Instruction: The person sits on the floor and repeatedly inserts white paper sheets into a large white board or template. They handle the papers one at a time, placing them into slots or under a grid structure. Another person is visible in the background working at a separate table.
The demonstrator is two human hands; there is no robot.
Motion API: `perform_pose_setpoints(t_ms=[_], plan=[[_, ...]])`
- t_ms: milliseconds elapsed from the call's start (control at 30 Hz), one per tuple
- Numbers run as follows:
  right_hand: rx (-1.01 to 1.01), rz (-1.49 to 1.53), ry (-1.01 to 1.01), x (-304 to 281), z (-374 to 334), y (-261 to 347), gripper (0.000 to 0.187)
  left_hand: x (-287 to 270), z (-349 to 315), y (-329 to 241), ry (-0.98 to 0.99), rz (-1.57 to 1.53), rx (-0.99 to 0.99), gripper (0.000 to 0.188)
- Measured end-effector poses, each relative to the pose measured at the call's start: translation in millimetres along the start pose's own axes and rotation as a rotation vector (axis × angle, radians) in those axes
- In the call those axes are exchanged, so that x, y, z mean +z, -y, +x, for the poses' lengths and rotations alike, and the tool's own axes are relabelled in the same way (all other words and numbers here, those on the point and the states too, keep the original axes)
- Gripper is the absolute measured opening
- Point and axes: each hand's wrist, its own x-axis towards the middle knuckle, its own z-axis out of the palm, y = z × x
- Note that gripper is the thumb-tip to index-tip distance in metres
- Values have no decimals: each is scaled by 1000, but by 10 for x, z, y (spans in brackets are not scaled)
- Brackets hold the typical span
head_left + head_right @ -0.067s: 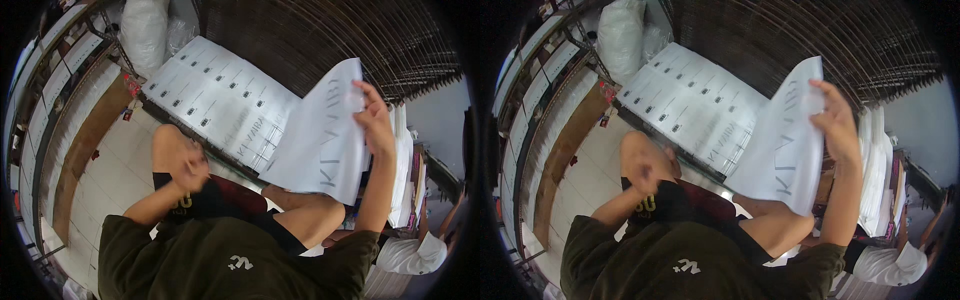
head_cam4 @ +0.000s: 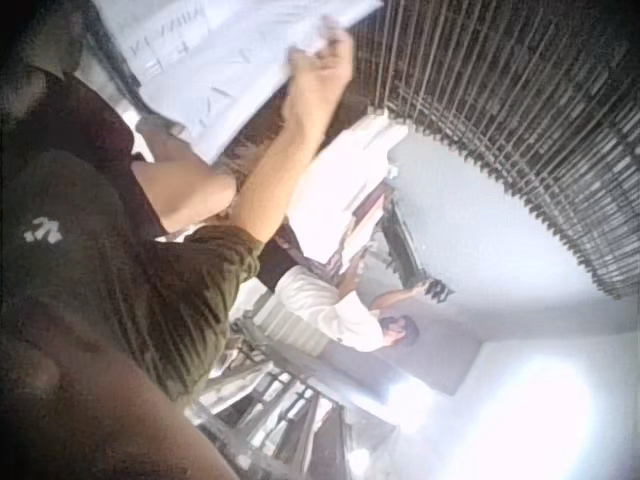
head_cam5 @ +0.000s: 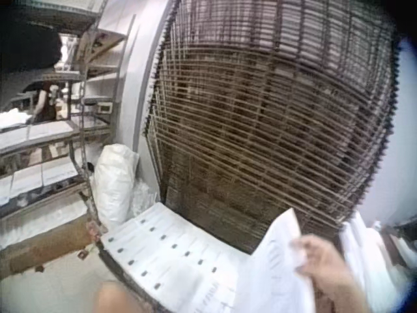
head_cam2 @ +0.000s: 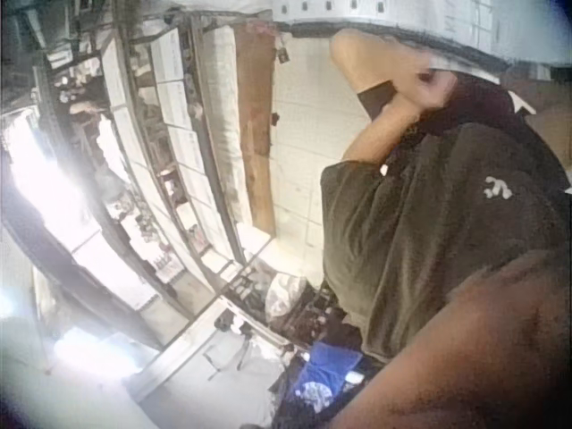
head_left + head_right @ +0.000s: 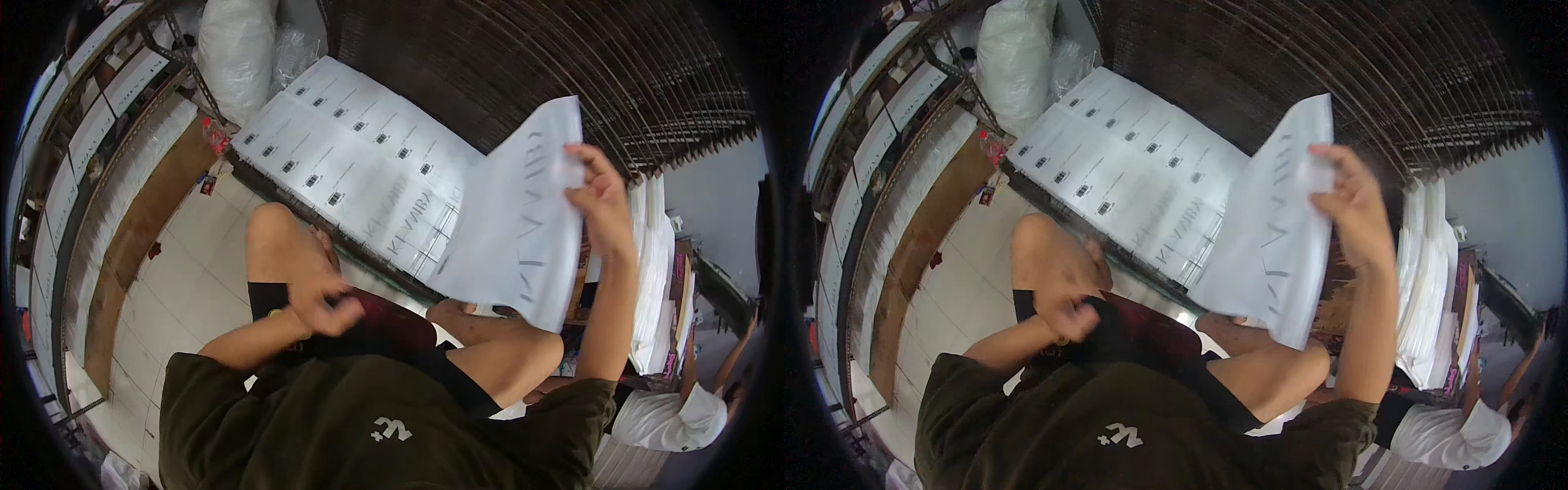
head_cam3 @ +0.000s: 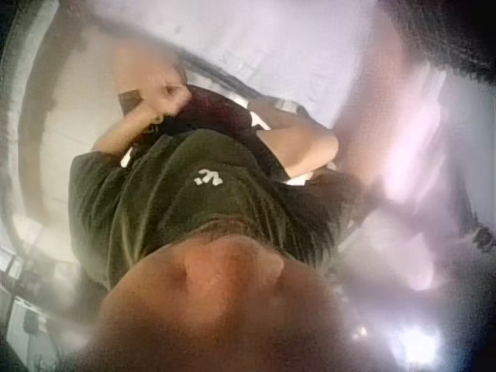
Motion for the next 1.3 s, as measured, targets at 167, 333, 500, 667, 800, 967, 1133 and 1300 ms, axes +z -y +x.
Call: perform_pose_setpoints(t_ms=[167, 333, 500, 667, 800, 967, 1133, 1300], plan=[[40, -437, 157, 468, 222, -997, 40, 696, 352, -425, 634, -162, 373, 34], [-88, -470, 299, 1181, 401, -998, 42, 1220, -125, 370, 1159, -355, 260, 39], [-9, -169, 67, 776, 510, -1510, 50, 1459, -469, 839, 1664, -4, -47, 46], [227, 259, -206, 228, 384, -2676, 78, 1509, -280, 721, 1970, 31, -69, 52], [298, 375, -357, 420, 185, -3871, 80, 1512, -261, 803, 2050, 18, -159, 57], [453, 406, -488, 869, -244, -5117, 77, 1540, -161, 841, 1992, -43, -248, 48], [569, 308, -531, 1156, -368, -5497, 73, 1616, -211, 883, 2023, -48, -197, 50], [519, 334, -608, 1215, -367, -5597, 74, 1652, -208, 899, 2028, -67, -192, 55]])
